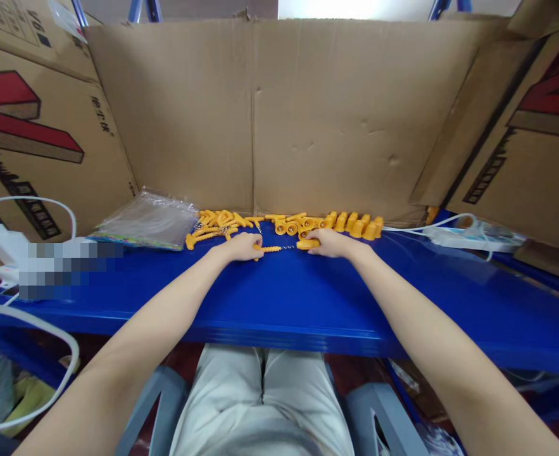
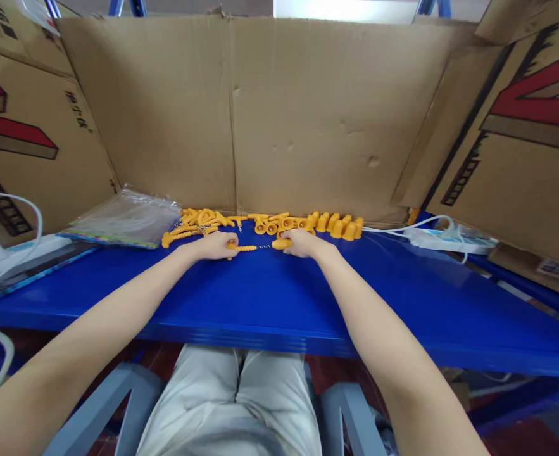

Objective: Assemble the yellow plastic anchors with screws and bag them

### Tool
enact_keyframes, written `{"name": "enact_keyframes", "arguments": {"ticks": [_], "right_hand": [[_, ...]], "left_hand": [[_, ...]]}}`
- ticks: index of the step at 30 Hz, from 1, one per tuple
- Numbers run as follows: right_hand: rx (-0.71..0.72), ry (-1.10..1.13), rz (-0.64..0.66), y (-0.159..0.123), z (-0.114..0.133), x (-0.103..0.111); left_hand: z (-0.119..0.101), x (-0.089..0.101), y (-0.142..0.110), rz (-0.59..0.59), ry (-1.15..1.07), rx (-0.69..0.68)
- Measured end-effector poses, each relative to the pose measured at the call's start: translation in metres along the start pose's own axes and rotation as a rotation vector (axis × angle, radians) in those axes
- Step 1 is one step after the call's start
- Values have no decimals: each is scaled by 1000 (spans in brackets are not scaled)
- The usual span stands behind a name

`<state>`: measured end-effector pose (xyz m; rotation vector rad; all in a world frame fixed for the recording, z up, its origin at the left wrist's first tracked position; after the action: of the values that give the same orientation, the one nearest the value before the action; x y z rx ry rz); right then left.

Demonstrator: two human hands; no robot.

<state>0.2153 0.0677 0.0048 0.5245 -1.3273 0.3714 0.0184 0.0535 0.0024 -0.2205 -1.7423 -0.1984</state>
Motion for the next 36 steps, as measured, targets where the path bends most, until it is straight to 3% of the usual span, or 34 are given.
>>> {"name": "enact_keyframes", "arguments": {"ticks": [10, 17, 23, 31, 36], "right_hand": [[237, 8, -101, 9, 23, -4], [117, -109, -153, 2, 10, 11], [82, -138, -216, 3, -5, 11], [202, -58, -148, 4, 15, 6], [198, 11, -196, 4, 15, 8]], "left_hand": [[-4, 0, 6, -140, -69, -92], [1, 7, 7, -207, -142, -92], [1, 9, 8, -247, -152, -94], [6, 12, 7, -283, -139, -72], [2, 12, 5, -275, -158, -100]]}}
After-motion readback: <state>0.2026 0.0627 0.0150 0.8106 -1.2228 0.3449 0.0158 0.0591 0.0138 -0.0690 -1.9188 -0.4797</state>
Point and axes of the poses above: each hand's wrist, its own y-axis towards the middle knuckle, its own x-axis out of the back of the hand, z = x × y, the point moved 7 cm from there along y, towards the middle knuckle, and after that the axes turned 8 degrees about x, right-handed, at the moved point
